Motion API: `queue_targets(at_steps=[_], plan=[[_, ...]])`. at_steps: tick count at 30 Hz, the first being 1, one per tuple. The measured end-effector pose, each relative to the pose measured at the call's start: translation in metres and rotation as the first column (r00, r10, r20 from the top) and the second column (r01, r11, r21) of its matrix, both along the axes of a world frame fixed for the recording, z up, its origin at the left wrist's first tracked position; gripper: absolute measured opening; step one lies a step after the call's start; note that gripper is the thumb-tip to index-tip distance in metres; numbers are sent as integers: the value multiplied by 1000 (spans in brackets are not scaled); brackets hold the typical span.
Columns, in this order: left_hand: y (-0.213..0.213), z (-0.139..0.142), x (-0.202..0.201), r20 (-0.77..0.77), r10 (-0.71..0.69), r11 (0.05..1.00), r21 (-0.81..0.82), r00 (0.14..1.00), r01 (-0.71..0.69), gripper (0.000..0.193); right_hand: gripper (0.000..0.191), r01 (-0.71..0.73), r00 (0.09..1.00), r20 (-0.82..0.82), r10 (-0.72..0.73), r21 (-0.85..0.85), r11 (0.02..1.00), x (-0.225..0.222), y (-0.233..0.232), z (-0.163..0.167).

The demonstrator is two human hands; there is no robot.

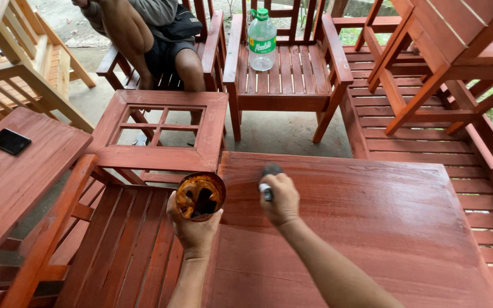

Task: The person holds a container of reddish-brown wood stain in one hand and a wide brush in the other, brushing the stain onto wooden chairs and a table. They coat the slats, edges and legs of the chairs, then brush the tabletop, working the stain into the wood surface.

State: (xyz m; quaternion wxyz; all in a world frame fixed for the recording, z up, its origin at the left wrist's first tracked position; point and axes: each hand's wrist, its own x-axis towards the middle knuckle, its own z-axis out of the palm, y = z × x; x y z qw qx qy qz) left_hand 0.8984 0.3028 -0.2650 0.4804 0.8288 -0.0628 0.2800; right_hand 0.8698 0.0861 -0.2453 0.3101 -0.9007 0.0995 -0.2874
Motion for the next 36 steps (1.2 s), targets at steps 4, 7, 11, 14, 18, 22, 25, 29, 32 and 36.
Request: queue_targets(at_steps=[4, 7, 11, 14, 18, 22, 25, 29, 32, 36], plan=[[3, -5, 5, 73, 4, 1000, -16, 997, -3, 111, 18, -137, 990, -15, 138, 81, 987, 24, 52, 3], [5, -6, 7, 123, 17, 1000, -7, 992, -16, 108, 16, -161, 987, 46, 155, 199, 967, 43, 62, -5], [2, -3, 6, 53, 39, 999, -31, 998, -38, 108, 21, -118, 993, 90, 76, 726, 678, 64, 20, -23], [-3, 1, 6, 8, 49, 999, -15, 999, -49, 109, 22, 25, 1000, -24, -10, 769, 639, 47, -56, -37], [-14, 7, 7, 13, 0, 1000, -29, 1000, 1, 109, 22, 74, 993, 23, -114, 635, 769, -8, -173, -49], [-28, 11, 3, -52, -33, 999, 6, 998, 34, 112, 21, 171, 961, 80, -263, 572, 802, -70, -270, -52], [-42, 12, 2, -76, -47, 998, 29, 996, 49, 113, 20, 281, 934, 72, -350, 456, 844, -106, -325, -51], [-47, 11, 0, -136, 10, 997, 83, 991, 1, 117, 15, 375, 906, 65, -418, 335, 864, -132, -372, -52], [-40, 10, 0, -106, -23, 998, 58, 994, 29, 116, 12, 537, 841, 56, -538, 31, 843, -139, -391, -49], [-27, 7, 1, -36, -12, 1000, 22, 999, 13, 113, 6, 575, 804, 85, -588, -363, 733, -130, -383, -48]])
